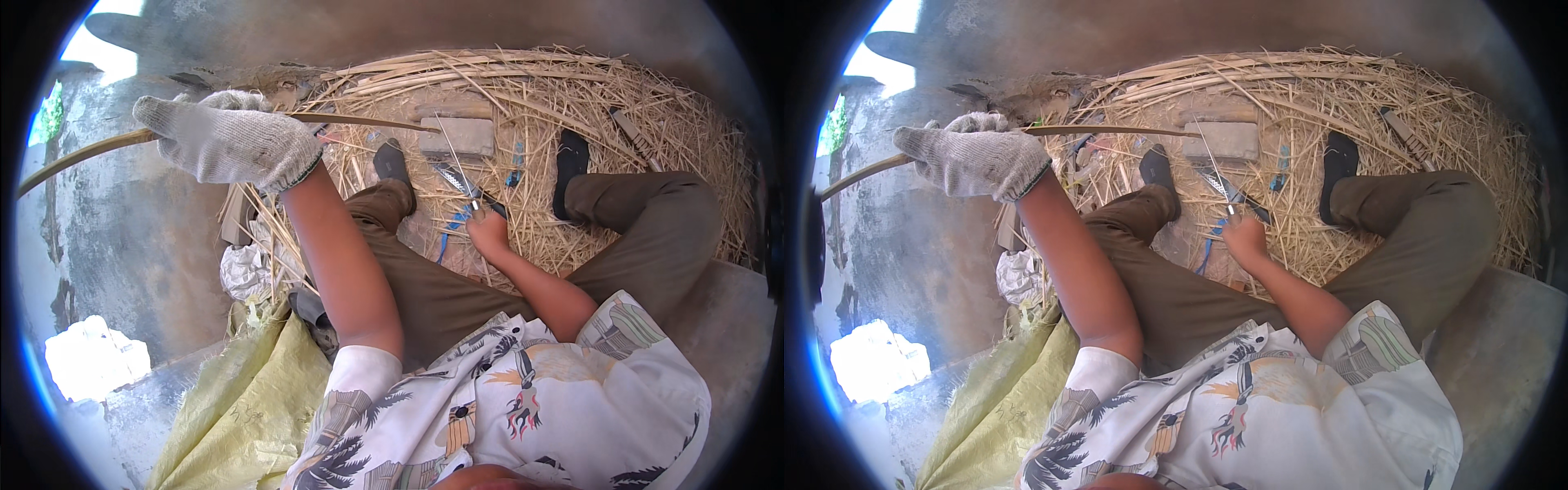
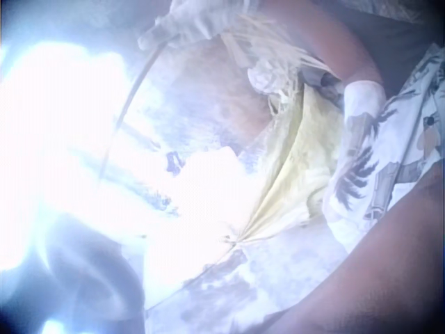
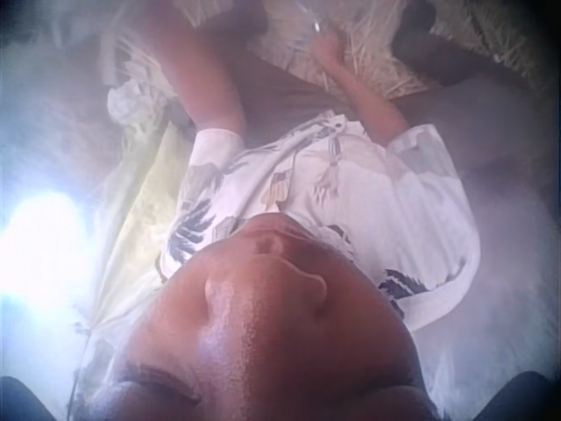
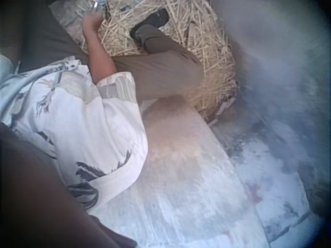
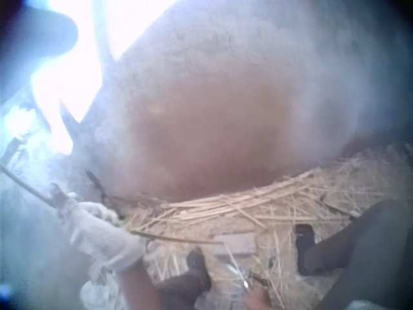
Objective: The person sits on a straw-covered floor and uses a machete to split a long bamboo stick into thin strips. The person holds the bamboo with a gloved left hand and repeatedly strikes it with the machete in the right hand, separating the material into smaller pieces.
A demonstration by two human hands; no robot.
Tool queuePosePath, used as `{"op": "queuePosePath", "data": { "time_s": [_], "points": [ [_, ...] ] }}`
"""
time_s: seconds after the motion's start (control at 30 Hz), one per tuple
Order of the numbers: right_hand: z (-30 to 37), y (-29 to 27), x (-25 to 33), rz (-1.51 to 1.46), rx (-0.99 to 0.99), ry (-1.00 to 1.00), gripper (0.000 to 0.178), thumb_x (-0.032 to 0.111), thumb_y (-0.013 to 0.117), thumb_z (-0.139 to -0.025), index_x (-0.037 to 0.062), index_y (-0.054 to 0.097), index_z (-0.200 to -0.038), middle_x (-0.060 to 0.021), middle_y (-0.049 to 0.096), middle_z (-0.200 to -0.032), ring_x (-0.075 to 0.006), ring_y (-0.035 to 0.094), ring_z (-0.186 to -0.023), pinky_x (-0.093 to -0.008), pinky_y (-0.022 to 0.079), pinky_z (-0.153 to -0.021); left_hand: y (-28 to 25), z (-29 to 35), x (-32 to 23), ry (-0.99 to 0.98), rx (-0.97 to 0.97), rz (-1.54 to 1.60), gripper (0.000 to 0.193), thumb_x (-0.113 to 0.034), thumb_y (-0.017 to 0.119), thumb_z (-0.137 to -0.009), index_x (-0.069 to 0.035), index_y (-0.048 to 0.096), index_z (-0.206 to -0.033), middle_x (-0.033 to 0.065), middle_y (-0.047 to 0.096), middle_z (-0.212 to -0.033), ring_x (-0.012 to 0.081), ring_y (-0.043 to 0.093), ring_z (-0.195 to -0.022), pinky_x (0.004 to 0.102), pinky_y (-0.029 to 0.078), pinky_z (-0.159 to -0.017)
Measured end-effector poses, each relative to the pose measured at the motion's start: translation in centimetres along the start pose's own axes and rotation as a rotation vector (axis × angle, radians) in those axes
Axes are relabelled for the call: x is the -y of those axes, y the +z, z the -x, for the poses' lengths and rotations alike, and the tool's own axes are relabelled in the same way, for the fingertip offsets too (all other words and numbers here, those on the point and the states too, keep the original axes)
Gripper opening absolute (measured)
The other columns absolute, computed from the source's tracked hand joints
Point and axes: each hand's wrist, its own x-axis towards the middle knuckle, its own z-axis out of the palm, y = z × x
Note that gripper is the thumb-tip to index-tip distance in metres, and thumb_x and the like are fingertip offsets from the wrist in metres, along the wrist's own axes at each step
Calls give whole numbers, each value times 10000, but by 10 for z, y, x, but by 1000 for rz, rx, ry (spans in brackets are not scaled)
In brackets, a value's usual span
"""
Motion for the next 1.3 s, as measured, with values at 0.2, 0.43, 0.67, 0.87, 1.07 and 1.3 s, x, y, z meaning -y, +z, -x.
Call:
{"op": "queuePosePath", "data": {
  "time_s": [0.2,0.43,0.67,0.87,1.07,1.3],
  "points": [
    [-2,-38,53,-290,10,-99,230,207,612,-800,-21,641,-815,-225,662,-755,-372,657,-707,-454,488,-662,13,4,-2,0,75,64,551,-538,535,-963,-27,415,-1132,28,457,-542,132,415,-366,249,360,-322],
    [-19,-20,20,-100,161,16,244,206,623,-793,-38,619,-789,-227,640,-710,-375,644,-683,-436,484,-649,21,5,2,-61,146,164,517,-505,532,-973,-27,430,-1141,44,515,-569,150,444,-371,264,390,-333],
    [-17,-39,59,-346,-3,-146,249,211,631,-780,-34,616,-740,-184,607,-616,-348,619,-591,-435,470,-599,23,10,-4,35,22,-48,544,-547,491,-978,-18,452,-1094,24,458,-553,125,415,-382,250,373,-357],
    [-25,-27,26,-156,211,67,272,235,637,-783,-24,621,-699,-152,600,-603,-285,592,-565,-410,456,-583,-4,-7,26,59,93,139,388,-205,543,-993,-27,392,-1303,66,591,-687,130,541,-444,208,473,-383],
    [-18,-43,52,-199,143,-18,261,224,628,-788,-22,619,-700,-174,612,-615,-287,614,-568,-409,466,-586,-12,-13,31,223,65,-223,392,-252,519,-1004,-47,389,-1312,97,604,-801,144,569,-475,221,499,-388],
    [-21,-38,48,-232,108,-44,240,199,626,-792,-28,616,-717,-177,624,-645,-259,626,-605,-388,482,-609,5,0,9,92,18,40,484,-466,508,-993,9,456,-1069,87,544,-597,142,486,-383,243,427,-323]
  ]
}}
